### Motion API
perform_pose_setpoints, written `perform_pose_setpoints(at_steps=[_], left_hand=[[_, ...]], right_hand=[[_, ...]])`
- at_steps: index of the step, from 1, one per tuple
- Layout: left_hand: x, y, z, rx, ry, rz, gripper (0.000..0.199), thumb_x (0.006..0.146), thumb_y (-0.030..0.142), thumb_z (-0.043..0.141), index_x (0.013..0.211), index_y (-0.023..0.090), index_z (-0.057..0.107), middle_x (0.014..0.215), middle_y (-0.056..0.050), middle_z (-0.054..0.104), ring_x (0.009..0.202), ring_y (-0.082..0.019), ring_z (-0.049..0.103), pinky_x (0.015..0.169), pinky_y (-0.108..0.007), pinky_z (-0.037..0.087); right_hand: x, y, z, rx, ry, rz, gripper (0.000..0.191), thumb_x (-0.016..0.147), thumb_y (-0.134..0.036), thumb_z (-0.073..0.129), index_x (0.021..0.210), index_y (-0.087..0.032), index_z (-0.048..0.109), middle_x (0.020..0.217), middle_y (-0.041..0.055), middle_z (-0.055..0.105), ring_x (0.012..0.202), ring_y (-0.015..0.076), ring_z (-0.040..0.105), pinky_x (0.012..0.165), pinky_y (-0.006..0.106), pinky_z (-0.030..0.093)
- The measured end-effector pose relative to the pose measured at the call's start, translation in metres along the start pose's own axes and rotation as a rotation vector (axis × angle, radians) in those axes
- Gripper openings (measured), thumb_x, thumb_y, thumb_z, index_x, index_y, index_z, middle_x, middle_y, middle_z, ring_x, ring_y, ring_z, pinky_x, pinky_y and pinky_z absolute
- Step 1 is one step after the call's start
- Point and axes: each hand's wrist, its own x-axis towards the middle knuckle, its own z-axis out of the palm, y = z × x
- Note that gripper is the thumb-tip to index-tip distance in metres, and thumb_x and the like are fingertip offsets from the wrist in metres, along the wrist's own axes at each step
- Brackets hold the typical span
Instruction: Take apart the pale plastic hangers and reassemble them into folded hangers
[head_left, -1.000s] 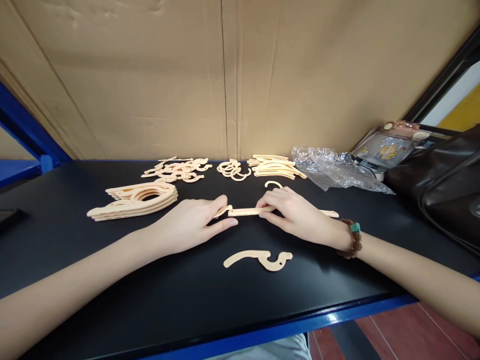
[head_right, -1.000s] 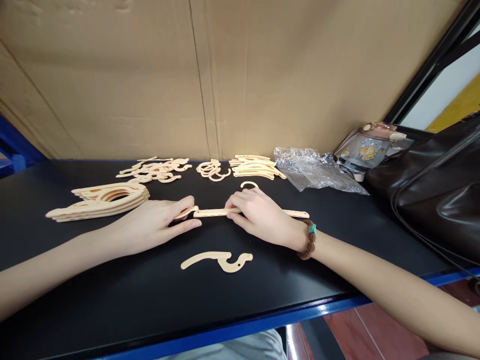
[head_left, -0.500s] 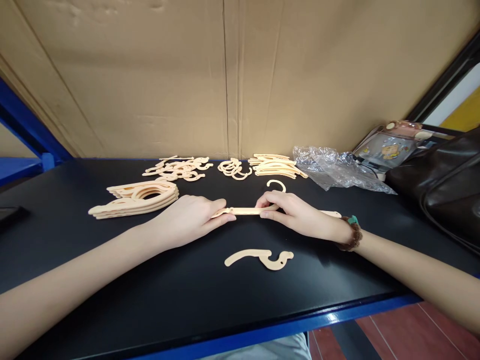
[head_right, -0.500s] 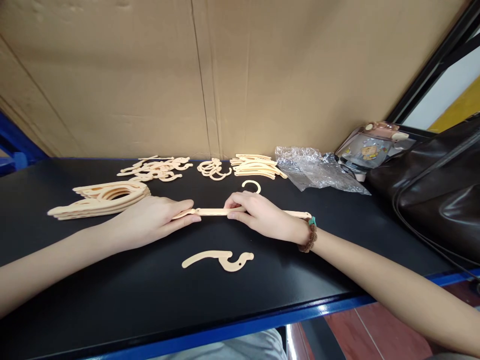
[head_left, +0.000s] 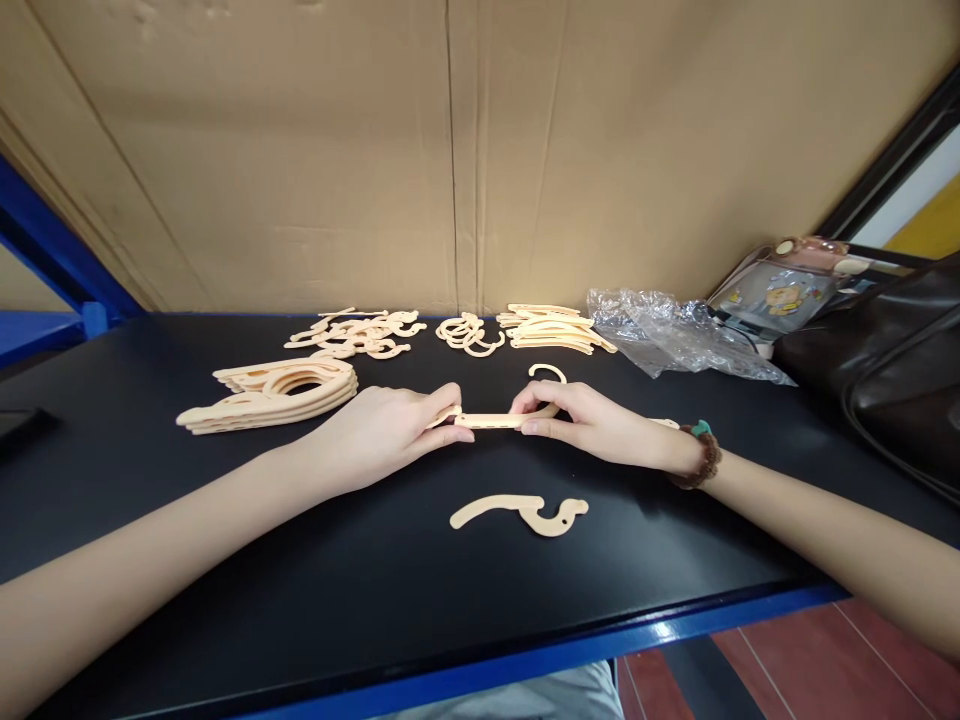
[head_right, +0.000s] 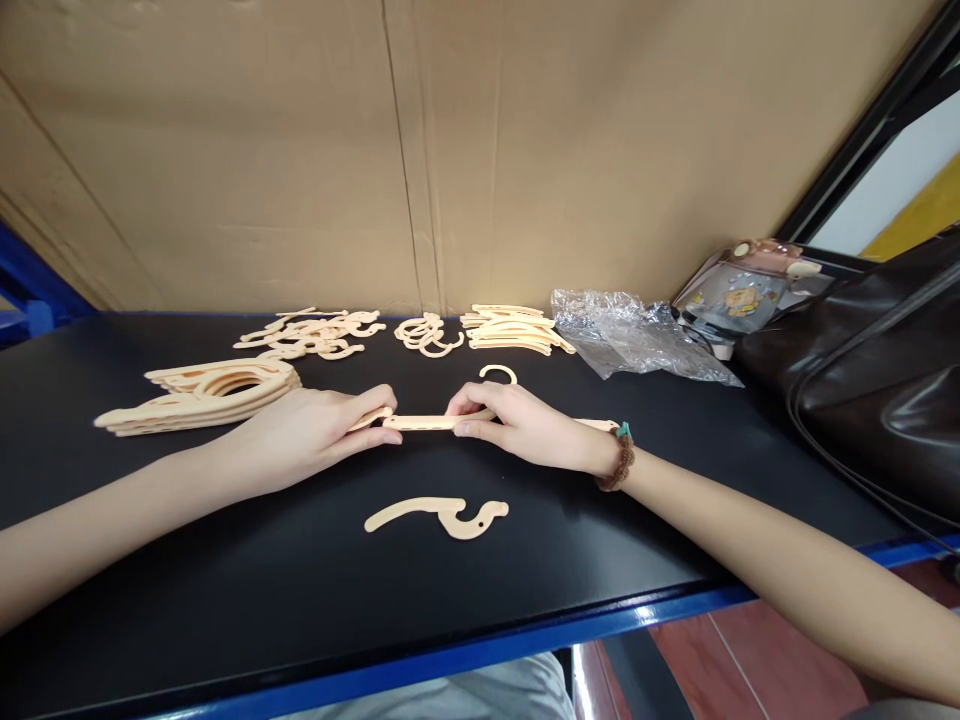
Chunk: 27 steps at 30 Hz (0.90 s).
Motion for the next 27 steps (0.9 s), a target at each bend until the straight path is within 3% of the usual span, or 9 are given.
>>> perform_pose_setpoints(at_steps=[5, 10, 27], left_hand=[[0.0006, 0.0019, -0.0005, -0.03, -0.01, -0.016, 0.033, 0.098, 0.05, 0.031, 0.081, 0.024, 0.039, 0.063, 0.002, 0.058, 0.053, -0.019, 0.056, 0.05, -0.026, 0.027], [0.0028, 0.0001, 0.0015, -0.006, -0.02, -0.017, 0.038, 0.097, 0.053, 0.032, 0.073, 0.023, 0.033, 0.056, 0.003, 0.05, 0.046, -0.018, 0.049, 0.048, -0.026, 0.024], [0.002, 0.0002, 0.0043, -0.098, 0.015, 0.005, 0.042, 0.095, 0.057, 0.035, 0.07, 0.023, 0.037, 0.053, 0.004, 0.046, 0.044, -0.015, 0.046, 0.046, -0.027, 0.025]], right_hand=[[0.0006, 0.0004, -0.0008, 0.014, -0.002, 0.012, 0.014, 0.094, -0.03, 0.053, 0.099, -0.019, 0.059, 0.096, 0.0021, 0.064, 0.087, 0.0149, 0.061, 0.081, 0.029, 0.047], [0.0004, 0.0028, -0.0006, 0.014, -0.005, 0.022, 0.014, 0.093, -0.03, 0.054, 0.098, -0.018, 0.059, 0.095, 0.0018, 0.064, 0.085, 0.0142, 0.06, 0.079, 0.027, 0.046], [0.0006, 0.0051, -0.0011, 0.035, -0.03, 0.031, 0.012, 0.092, -0.03, 0.057, 0.095, -0.018, 0.058, 0.093, 0.0005, 0.062, 0.083, 0.0132, 0.058, 0.077, 0.027, 0.045]])
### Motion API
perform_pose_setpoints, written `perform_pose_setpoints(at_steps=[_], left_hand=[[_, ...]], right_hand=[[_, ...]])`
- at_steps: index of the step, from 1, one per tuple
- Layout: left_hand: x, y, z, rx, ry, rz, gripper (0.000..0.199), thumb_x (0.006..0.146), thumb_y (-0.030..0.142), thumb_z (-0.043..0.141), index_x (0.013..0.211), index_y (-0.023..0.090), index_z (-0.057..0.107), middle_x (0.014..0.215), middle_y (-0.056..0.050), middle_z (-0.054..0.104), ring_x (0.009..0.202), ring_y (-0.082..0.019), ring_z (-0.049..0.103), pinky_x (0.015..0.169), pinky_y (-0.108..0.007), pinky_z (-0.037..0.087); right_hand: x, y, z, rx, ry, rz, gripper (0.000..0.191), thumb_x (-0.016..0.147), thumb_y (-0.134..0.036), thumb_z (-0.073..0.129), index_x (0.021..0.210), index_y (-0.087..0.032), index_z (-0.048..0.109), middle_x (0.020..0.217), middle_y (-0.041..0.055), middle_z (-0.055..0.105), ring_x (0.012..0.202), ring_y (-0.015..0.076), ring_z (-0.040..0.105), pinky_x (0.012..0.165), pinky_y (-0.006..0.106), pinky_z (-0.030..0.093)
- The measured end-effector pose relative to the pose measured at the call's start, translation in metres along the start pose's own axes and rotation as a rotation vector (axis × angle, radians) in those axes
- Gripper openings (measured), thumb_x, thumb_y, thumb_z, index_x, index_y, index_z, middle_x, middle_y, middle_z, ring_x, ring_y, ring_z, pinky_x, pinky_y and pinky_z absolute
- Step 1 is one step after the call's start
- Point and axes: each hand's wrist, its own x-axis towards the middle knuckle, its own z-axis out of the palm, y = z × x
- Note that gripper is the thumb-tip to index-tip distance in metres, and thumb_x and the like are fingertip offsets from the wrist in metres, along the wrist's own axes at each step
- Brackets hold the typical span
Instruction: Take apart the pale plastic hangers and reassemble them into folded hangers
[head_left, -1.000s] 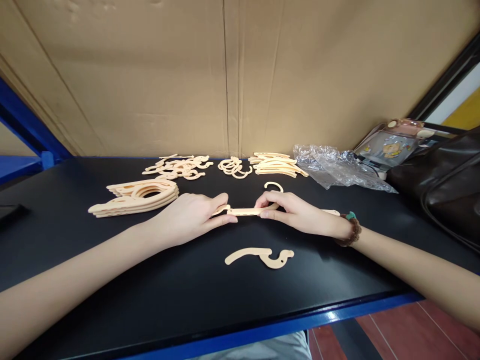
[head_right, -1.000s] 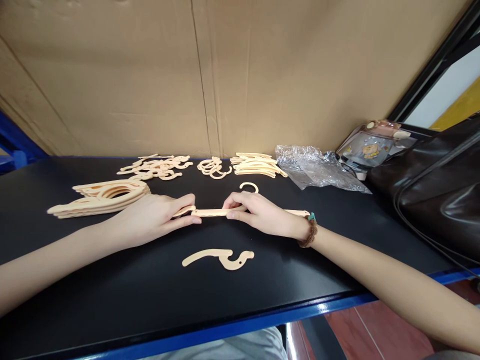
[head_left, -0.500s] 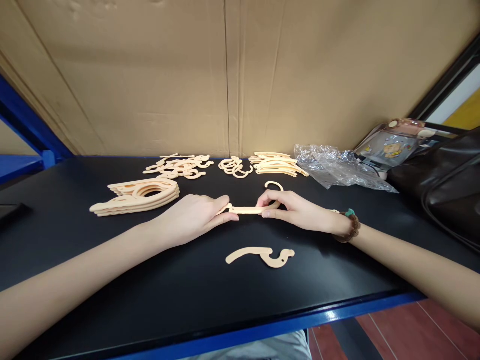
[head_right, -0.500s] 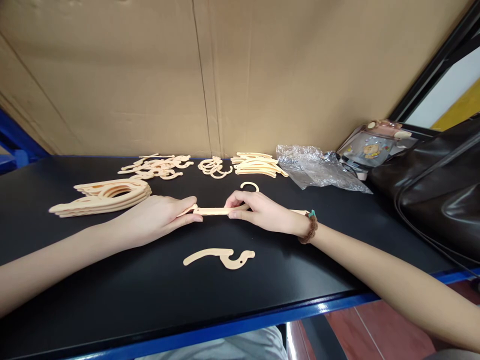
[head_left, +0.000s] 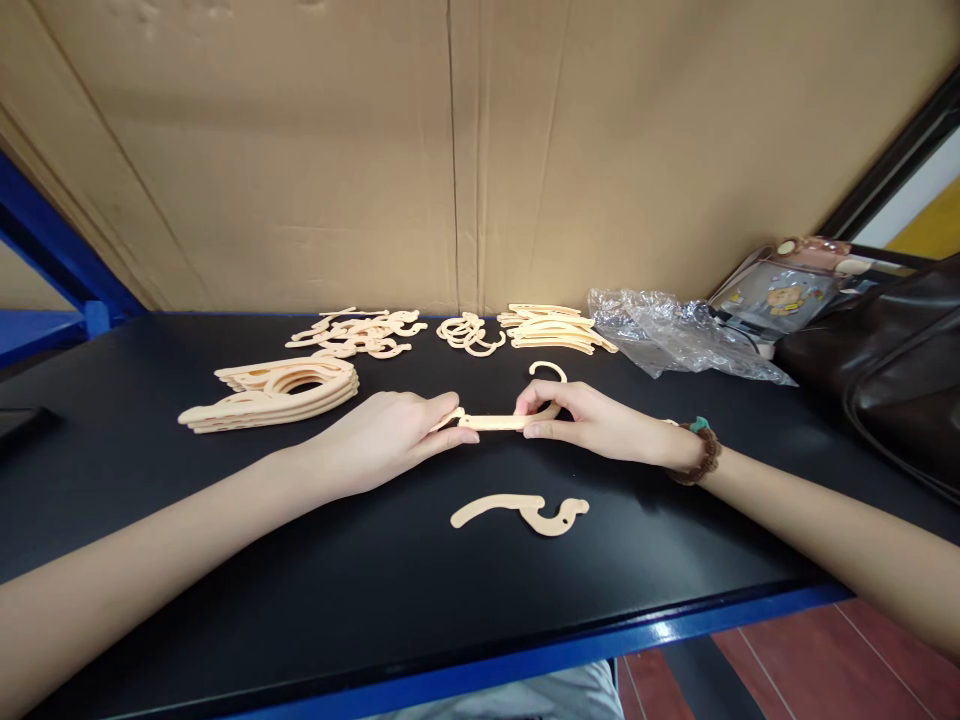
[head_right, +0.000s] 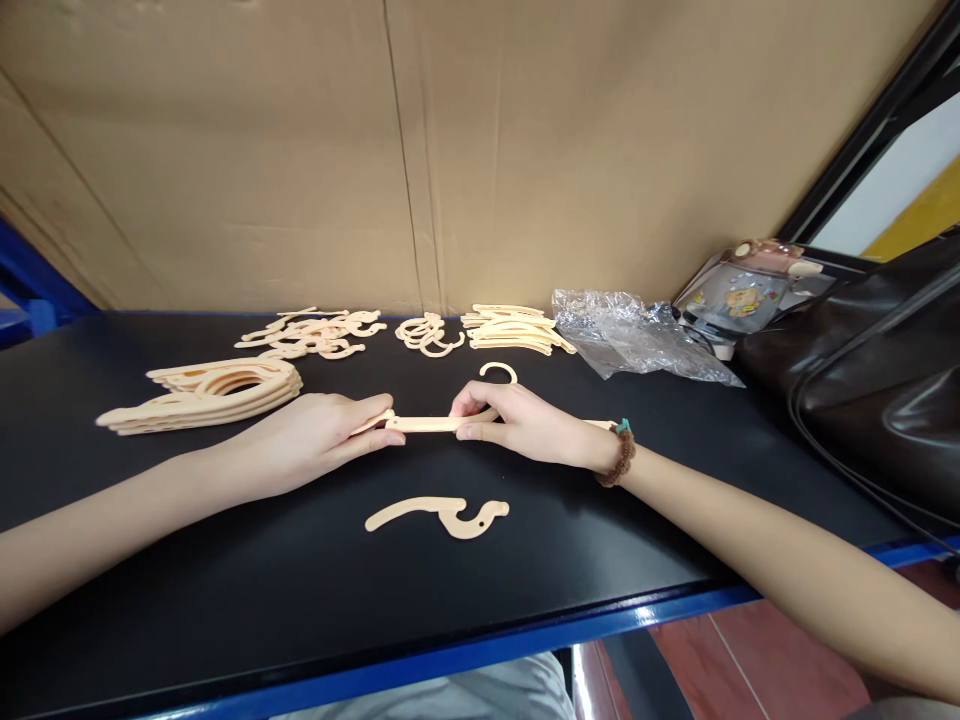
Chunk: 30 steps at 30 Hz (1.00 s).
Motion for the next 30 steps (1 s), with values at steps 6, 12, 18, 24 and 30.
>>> perform_pose_setpoints(at_steps=[6, 12, 18, 24, 30], left_hand=[[-0.001, 0.001, -0.001, 0.008, -0.008, 0.019, 0.041, 0.097, 0.053, 0.032, 0.07, 0.023, 0.037, 0.053, 0.003, 0.047, 0.045, -0.016, 0.047, 0.047, -0.027, 0.025], [-0.001, 0.003, -0.001, 0.024, -0.042, 0.041, 0.041, 0.098, 0.051, 0.027, 0.072, 0.022, 0.041, 0.054, 0.002, 0.051, 0.046, -0.017, 0.05, 0.047, -0.028, 0.027], [-0.001, 0.002, 0.001, 0.093, -0.057, 0.041, 0.043, 0.099, 0.05, 0.022, 0.072, 0.022, 0.042, 0.055, -0.001, 0.053, 0.05, -0.02, 0.054, 0.048, -0.028, 0.027], [-0.002, 0.004, -0.001, 0.147, -0.083, 0.063, 0.041, 0.099, 0.046, 0.023, 0.072, 0.022, 0.042, 0.054, -0.001, 0.052, 0.049, -0.02, 0.053, 0.049, -0.029, 0.026], [-0.002, 0.008, 0.0, 0.24, -0.095, 0.09, 0.044, 0.1, 0.042, 0.021, 0.076, 0.02, 0.05, 0.054, -0.002, 0.055, 0.047, -0.02, 0.053, 0.048, -0.03, 0.024]], right_hand=[[0.0, -0.001, 0.0, 0.004, 0.008, -0.005, 0.011, 0.091, -0.029, 0.057, 0.094, -0.019, 0.058, 0.092, 0.0005, 0.062, 0.083, 0.0135, 0.058, 0.077, 0.027, 0.046], [0.0, -0.004, 0.001, 0.007, 0.0, 0.006, 0.009, 0.091, -0.027, 0.058, 0.093, -0.018, 0.057, 0.092, 0.0005, 0.062, 0.084, 0.0136, 0.059, 0.078, 0.027, 0.046], [0.0, -0.007, 0.001, 0.013, 0.007, 0.029, 0.008, 0.09, -0.026, 0.059, 0.09, -0.018, 0.057, 0.09, 0.0, 0.062, 0.082, 0.0129, 0.059, 0.076, 0.026, 0.046], [0.0, -0.009, 0.001, 0.031, 0.001, 0.05, 0.008, 0.09, -0.025, 0.06, 0.09, -0.017, 0.058, 0.089, -0.0004, 0.062, 0.082, 0.0123, 0.058, 0.076, 0.025, 0.045], [-0.001, -0.01, 0.001, 0.032, -0.006, 0.044, 0.008, 0.09, -0.025, 0.06, 0.091, -0.017, 0.059, 0.087, -0.0006, 0.062, 0.08, 0.0121, 0.058, 0.074, 0.025, 0.044]])
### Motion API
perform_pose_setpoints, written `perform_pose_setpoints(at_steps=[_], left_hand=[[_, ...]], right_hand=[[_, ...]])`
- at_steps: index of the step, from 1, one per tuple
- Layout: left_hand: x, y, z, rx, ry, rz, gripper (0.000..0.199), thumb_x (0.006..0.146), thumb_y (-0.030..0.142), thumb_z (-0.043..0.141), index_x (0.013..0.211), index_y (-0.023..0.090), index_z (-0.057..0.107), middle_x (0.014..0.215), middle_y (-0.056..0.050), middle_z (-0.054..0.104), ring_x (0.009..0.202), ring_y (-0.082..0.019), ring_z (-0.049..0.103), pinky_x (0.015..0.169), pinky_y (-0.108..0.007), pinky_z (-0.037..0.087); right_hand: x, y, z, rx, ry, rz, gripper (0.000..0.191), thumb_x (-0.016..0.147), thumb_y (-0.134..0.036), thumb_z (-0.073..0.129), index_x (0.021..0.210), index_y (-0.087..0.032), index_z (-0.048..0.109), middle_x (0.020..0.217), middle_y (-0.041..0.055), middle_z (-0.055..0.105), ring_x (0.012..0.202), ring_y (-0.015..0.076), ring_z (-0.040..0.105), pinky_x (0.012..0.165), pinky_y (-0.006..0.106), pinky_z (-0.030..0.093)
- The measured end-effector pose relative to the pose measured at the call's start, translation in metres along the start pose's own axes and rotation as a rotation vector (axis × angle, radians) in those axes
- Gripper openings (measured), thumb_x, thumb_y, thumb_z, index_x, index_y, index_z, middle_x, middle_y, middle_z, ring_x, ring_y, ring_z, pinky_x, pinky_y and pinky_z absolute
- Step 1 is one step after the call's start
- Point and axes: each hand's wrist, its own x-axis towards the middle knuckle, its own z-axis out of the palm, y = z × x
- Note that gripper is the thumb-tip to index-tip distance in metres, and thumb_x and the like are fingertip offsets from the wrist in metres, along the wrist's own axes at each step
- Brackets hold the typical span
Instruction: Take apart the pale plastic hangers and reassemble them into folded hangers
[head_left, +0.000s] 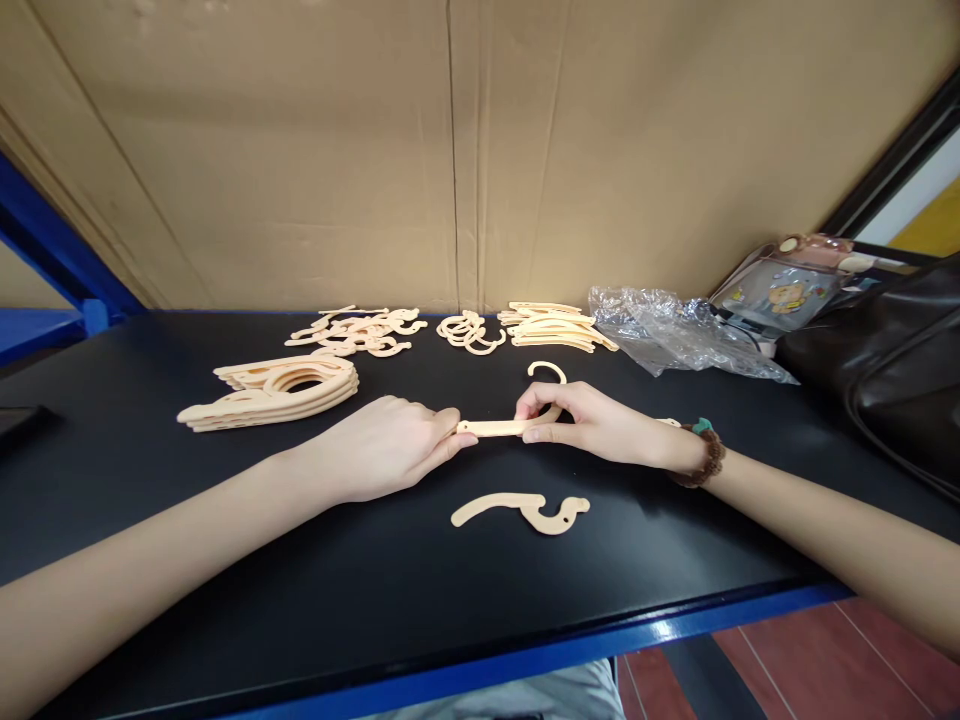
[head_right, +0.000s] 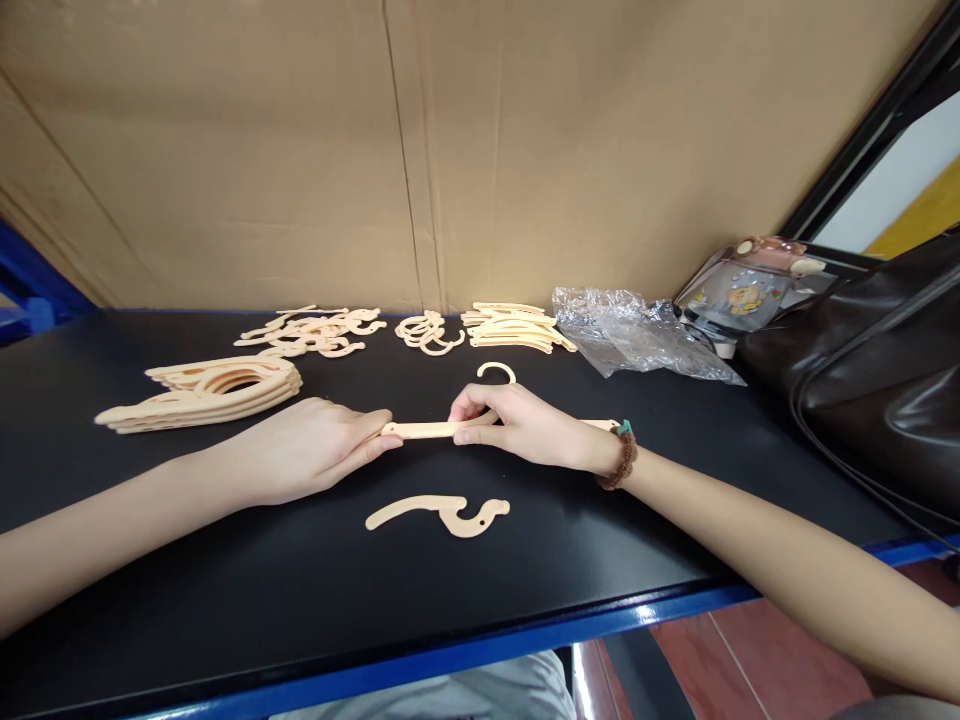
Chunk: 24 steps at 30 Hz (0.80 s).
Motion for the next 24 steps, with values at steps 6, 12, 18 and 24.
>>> perform_pose_setpoints(at_steps=[6, 12, 18, 24], left_hand=[[0.0, 0.001, 0.001, 0.053, 0.005, 0.041, 0.043, 0.1, 0.039, 0.025, 0.074, 0.019, 0.053, 0.062, -0.004, 0.063, 0.05, -0.018, 0.056, 0.049, -0.028, 0.023], [0.0, -0.005, 0.007, 0.017, 0.169, 0.084, 0.038, 0.096, 0.04, 0.035, 0.066, 0.019, 0.046, 0.052, 0.001, 0.054, 0.043, -0.014, 0.049, 0.046, -0.026, 0.018], [-0.001, -0.008, 0.011, 0.034, 0.272, 0.162, 0.031, 0.095, 0.039, 0.037, 0.071, 0.02, 0.045, 0.052, 0.003, 0.051, 0.043, -0.013, 0.048, 0.044, -0.025, 0.019], [-0.003, -0.01, 0.0, 0.031, 0.34, 0.157, 0.019, 0.09, 0.037, 0.049, 0.091, 0.018, 0.051, 0.073, 0.0, 0.058, 0.061, -0.015, 0.056, 0.05, -0.025, 0.033]], right_hand=[[0.0, 0.0, 0.0, 0.004, -0.008, -0.022, 0.009, 0.09, -0.026, 0.06, 0.092, -0.017, 0.06, 0.086, -0.0008, 0.062, 0.079, 0.0117, 0.057, 0.072, 0.023, 0.043], [0.0, 0.001, 0.0, 0.02, -0.009, -0.053, 0.013, 0.091, -0.029, 0.06, 0.094, -0.017, 0.062, 0.086, -0.0011, 0.062, 0.078, 0.0111, 0.057, 0.069, 0.022, 0.042], [-0.002, 0.003, 0.0, 0.018, -0.007, -0.065, 0.016, 0.091, -0.032, 0.06, 0.095, -0.017, 0.063, 0.085, -0.0011, 0.062, 0.076, 0.011, 0.056, 0.067, 0.023, 0.041], [-0.001, 0.004, 0.002, -0.007, 0.022, -0.079, 0.016, 0.09, -0.033, 0.061, 0.095, -0.017, 0.063, 0.087, -0.0008, 0.063, 0.077, 0.0114, 0.057, 0.069, 0.023, 0.042]])
